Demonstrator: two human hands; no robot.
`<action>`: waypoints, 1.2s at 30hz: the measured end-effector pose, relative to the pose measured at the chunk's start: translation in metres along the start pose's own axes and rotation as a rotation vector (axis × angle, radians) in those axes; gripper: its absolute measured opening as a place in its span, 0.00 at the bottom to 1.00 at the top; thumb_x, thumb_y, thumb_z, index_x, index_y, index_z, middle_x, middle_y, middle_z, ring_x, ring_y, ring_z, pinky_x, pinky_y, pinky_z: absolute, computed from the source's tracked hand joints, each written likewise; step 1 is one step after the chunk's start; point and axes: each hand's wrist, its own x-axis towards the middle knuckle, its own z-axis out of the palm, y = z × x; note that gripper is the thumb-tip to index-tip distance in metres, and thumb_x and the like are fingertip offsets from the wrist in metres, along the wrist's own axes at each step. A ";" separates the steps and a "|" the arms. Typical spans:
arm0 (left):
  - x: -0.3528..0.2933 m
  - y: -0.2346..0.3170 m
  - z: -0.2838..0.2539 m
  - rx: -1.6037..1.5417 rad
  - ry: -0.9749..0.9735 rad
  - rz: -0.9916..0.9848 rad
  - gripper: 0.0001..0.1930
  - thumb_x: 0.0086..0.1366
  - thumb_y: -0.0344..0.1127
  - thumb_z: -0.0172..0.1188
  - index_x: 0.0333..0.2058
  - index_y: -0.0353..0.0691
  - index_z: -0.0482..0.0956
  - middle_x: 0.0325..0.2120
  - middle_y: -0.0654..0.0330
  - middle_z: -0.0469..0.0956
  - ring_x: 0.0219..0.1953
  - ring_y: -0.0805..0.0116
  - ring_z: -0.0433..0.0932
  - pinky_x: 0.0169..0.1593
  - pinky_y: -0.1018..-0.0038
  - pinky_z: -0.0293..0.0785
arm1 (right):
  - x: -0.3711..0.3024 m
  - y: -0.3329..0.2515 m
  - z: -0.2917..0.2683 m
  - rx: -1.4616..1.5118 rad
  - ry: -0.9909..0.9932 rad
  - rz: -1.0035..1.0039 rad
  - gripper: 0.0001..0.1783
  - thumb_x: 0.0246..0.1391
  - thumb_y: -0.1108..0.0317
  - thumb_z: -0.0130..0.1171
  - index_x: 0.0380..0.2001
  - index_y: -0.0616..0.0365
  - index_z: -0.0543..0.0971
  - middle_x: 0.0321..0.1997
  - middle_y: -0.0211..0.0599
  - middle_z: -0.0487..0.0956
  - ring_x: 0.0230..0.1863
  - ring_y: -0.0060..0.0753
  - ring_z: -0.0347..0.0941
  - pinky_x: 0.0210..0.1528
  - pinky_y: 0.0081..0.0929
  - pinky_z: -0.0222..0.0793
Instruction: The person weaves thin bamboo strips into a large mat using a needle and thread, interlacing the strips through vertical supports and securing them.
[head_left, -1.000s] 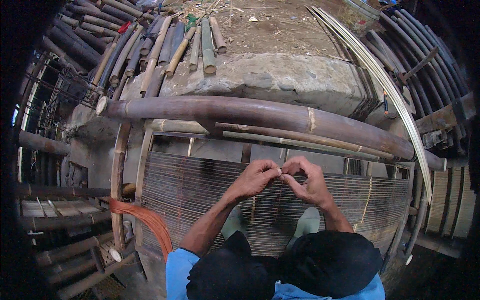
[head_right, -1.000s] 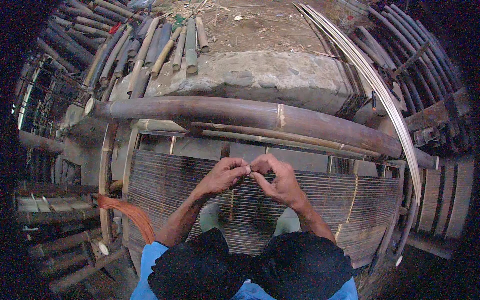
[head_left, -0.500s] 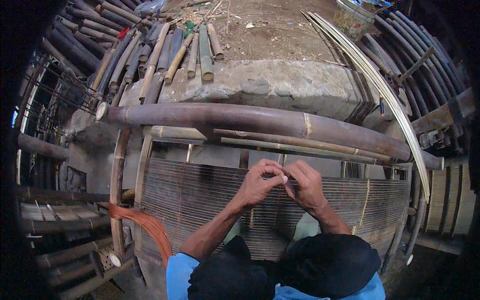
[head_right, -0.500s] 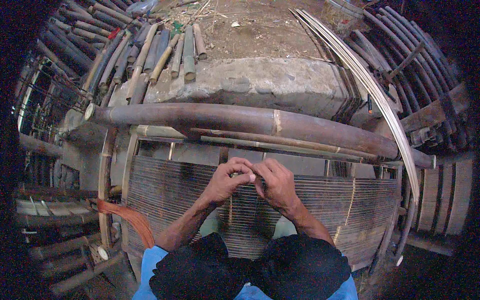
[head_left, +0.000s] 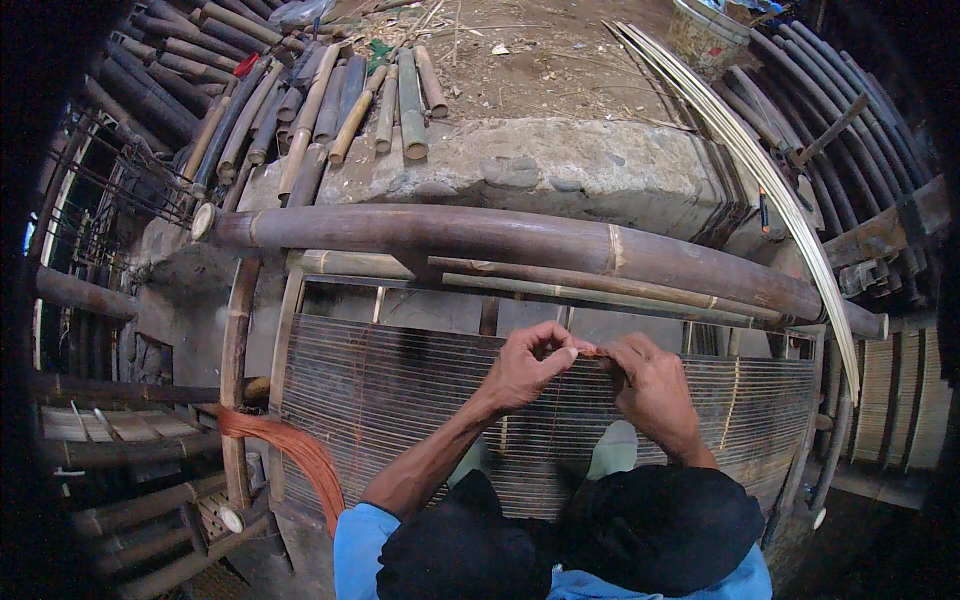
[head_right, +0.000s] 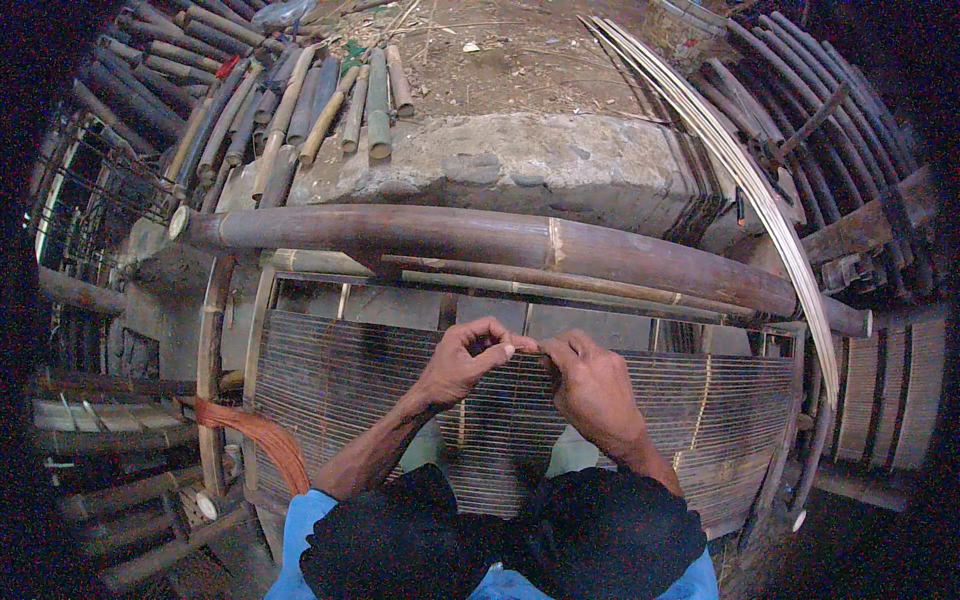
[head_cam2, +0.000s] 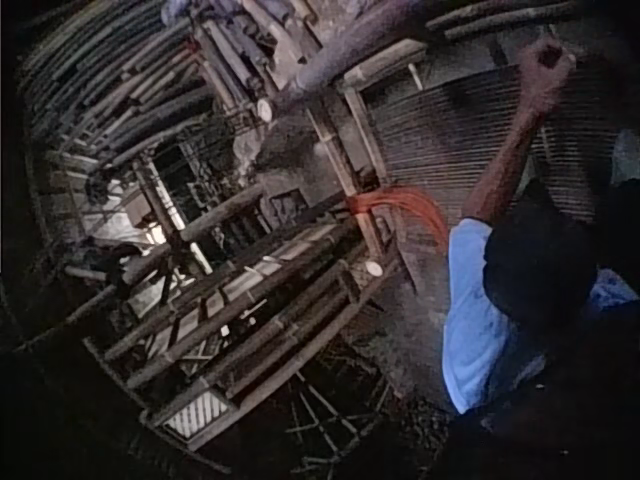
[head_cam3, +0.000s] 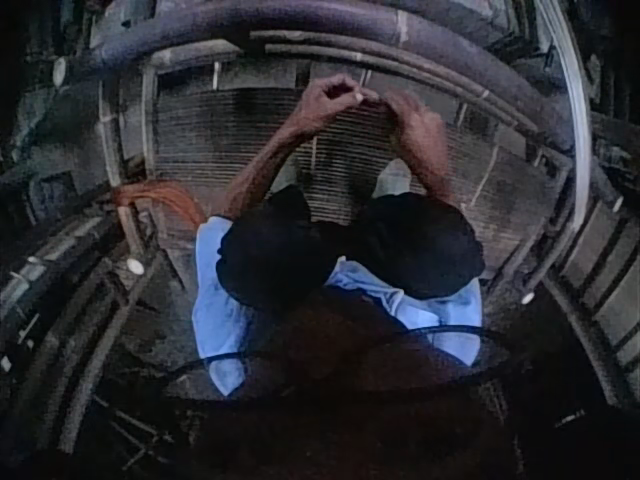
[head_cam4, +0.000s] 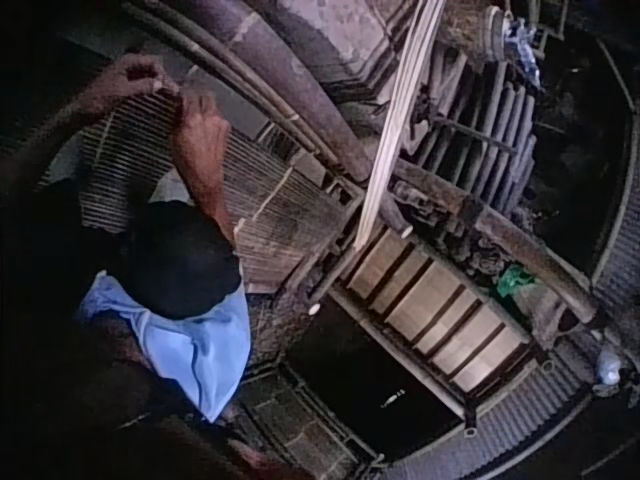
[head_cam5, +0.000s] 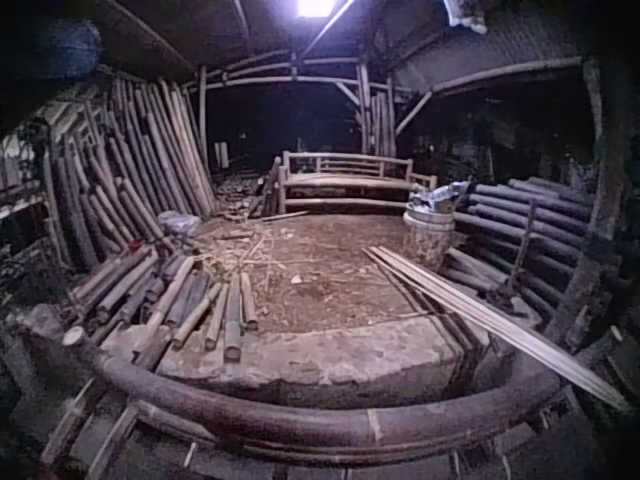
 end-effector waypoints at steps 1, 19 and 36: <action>-0.001 0.004 0.001 0.068 -0.028 -0.015 0.07 0.67 0.30 0.58 0.37 0.32 0.78 0.42 0.57 0.84 0.44 0.74 0.79 0.51 0.73 0.75 | -0.001 -0.001 -0.004 -0.001 0.000 0.000 0.12 0.50 0.80 0.62 0.39 0.58 0.80 0.35 0.45 0.79 0.35 0.51 0.79 0.36 0.44 0.74; -0.019 0.012 0.019 0.330 -0.055 0.306 0.02 0.62 0.24 0.56 0.34 0.35 0.74 0.29 0.61 0.77 0.35 0.73 0.76 0.43 0.72 0.73 | 0.000 0.001 -0.027 1.685 -0.064 0.172 0.25 0.71 0.56 0.46 0.17 0.52 0.62 0.18 0.31 0.68 0.23 0.30 0.67 0.44 0.39 0.69; -0.032 0.008 -0.010 -0.018 0.217 0.183 0.06 0.73 0.32 0.52 0.39 0.36 0.73 0.33 0.55 0.78 0.37 0.65 0.78 0.48 0.68 0.75 | -0.010 -0.016 -0.056 0.967 0.377 0.266 0.16 0.67 0.70 0.47 0.29 0.69 0.79 0.21 0.38 0.75 0.31 0.34 0.78 0.35 0.35 0.77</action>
